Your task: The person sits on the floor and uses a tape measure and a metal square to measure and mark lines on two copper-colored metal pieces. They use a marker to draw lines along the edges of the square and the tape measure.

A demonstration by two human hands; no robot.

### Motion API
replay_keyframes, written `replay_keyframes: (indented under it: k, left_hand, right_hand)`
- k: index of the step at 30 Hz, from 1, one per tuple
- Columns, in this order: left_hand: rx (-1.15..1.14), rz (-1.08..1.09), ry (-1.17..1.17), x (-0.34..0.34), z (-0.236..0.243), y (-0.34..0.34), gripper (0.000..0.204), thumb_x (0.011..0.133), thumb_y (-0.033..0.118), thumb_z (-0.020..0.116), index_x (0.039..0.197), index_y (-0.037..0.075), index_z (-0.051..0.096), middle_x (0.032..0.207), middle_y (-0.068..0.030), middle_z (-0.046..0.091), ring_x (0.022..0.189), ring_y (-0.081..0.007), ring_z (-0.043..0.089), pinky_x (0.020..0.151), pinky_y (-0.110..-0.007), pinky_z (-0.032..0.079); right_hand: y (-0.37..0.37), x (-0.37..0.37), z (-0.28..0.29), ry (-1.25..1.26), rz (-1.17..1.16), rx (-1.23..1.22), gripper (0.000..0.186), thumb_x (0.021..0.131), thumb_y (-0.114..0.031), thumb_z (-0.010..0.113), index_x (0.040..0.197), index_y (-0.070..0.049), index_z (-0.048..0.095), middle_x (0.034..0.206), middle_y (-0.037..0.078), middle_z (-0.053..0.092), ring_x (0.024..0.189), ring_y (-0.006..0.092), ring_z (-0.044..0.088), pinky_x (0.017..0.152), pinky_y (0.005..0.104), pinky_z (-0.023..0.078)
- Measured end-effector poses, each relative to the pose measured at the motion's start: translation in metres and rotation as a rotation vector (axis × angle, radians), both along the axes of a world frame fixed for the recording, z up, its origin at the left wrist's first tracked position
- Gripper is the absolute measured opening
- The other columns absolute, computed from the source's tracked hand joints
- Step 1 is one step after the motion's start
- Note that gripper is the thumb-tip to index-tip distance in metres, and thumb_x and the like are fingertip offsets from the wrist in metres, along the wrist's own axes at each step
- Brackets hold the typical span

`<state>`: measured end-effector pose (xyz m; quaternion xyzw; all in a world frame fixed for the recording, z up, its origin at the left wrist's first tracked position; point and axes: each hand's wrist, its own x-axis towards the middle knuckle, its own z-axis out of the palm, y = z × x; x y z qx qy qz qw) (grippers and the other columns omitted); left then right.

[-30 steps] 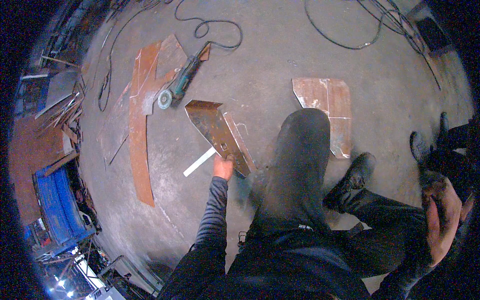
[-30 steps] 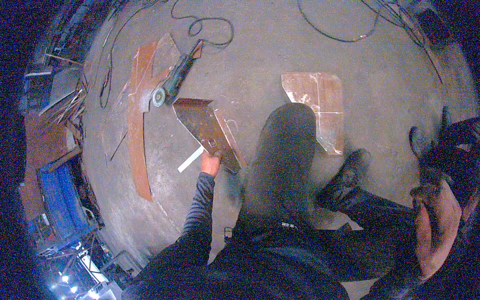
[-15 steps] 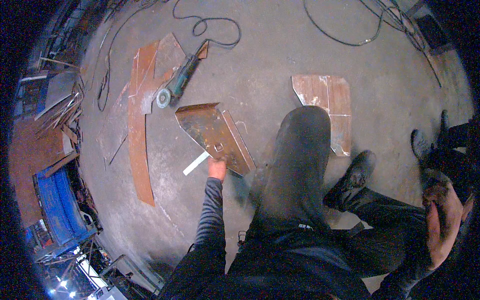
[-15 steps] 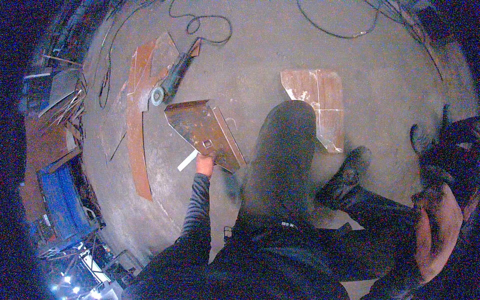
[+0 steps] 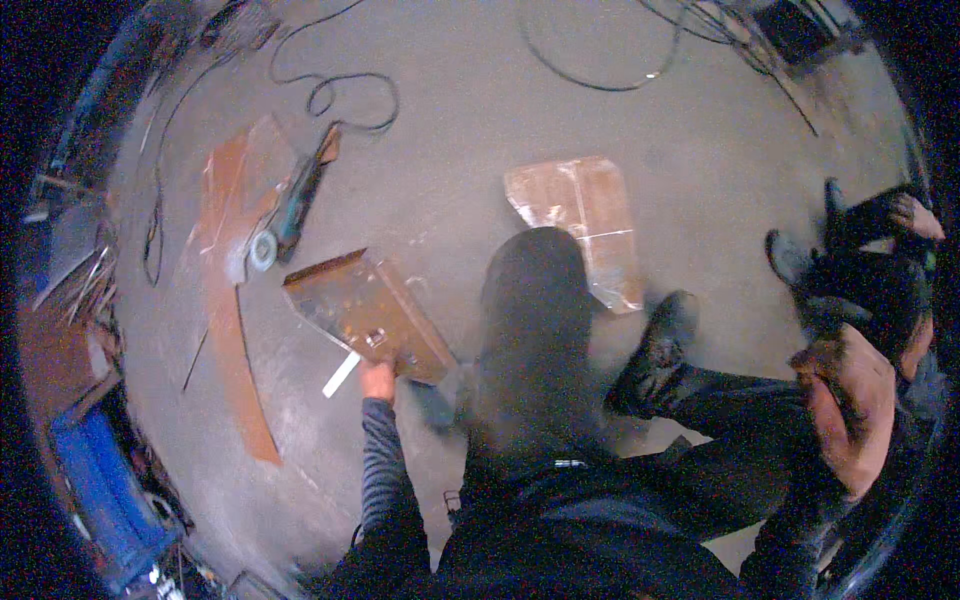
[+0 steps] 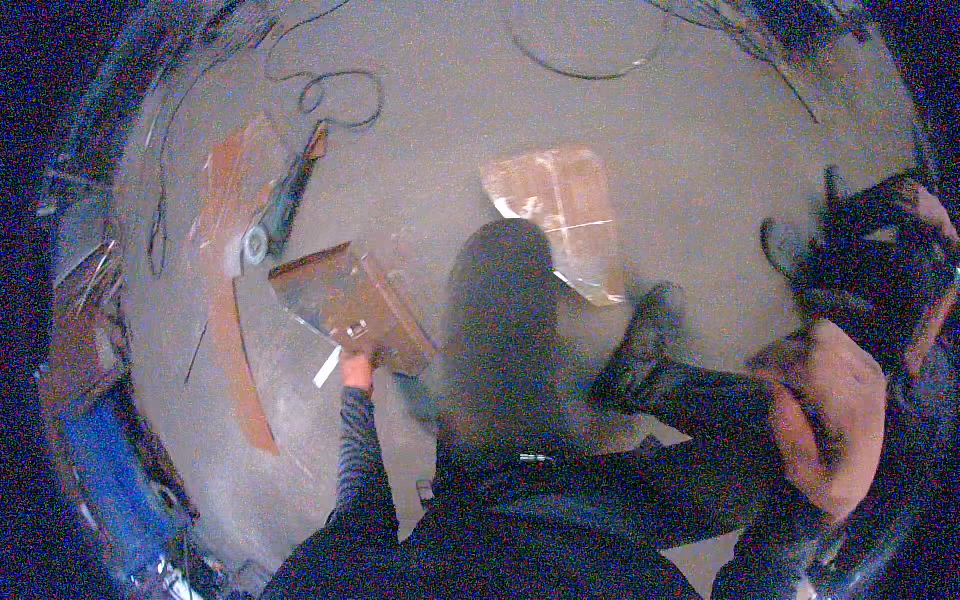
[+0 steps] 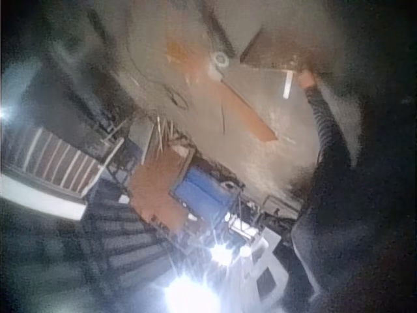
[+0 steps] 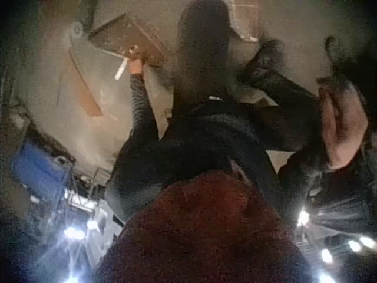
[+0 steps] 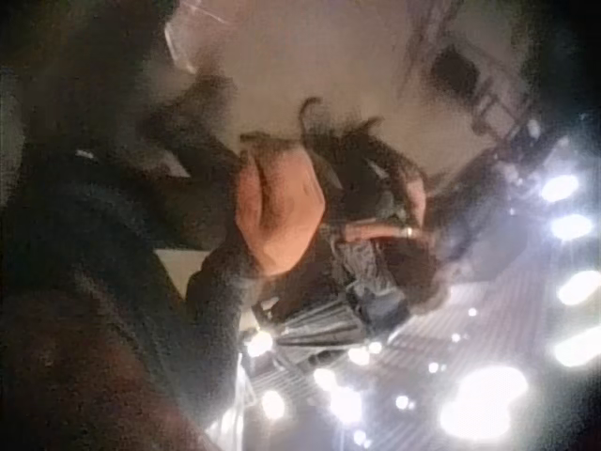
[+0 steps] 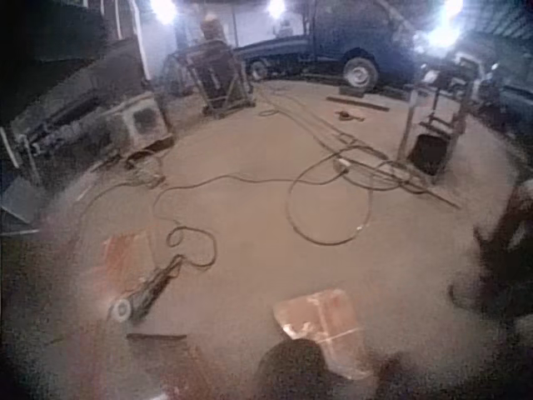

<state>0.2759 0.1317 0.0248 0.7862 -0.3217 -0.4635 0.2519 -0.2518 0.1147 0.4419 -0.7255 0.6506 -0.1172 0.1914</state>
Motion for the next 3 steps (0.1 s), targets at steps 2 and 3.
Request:
replay_keyframes:
  k: [2, 3]
  left_hand:
    - [-0.03, -0.104, -0.121, -0.0113, 0.0164, -0.0048, 0.046, 0.091, 0.014, 0.066, 0.135, 0.004, 0.06, 0.12, -0.0135, 0.071, 0.107, -0.025, 0.069, 0.095, -0.042, 0.054]
    - [-0.033, -0.121, -0.107, -0.0196, 0.0137, -0.0106, 0.046, 0.091, 0.014, 0.066, 0.135, 0.004, 0.06, 0.12, -0.0135, 0.071, 0.107, -0.025, 0.069, 0.095, -0.042, 0.054]
  right_hand:
    - [-0.002, -0.0024, 0.0074, -0.042, -0.02, 0.055, 0.015, 0.08, -0.009, 0.062, 0.091, -0.001, 0.069, 0.086, 0.015, 0.067, 0.077, 0.0342, 0.066, 0.07, 0.0414, 0.051]
    - [0.0016, -0.0055, 0.0123, -0.029, -0.038, 0.053, 0.015, 0.08, -0.009, 0.062, 0.091, -0.001, 0.069, 0.086, 0.015, 0.067, 0.077, 0.0342, 0.066, 0.07, 0.0414, 0.051]
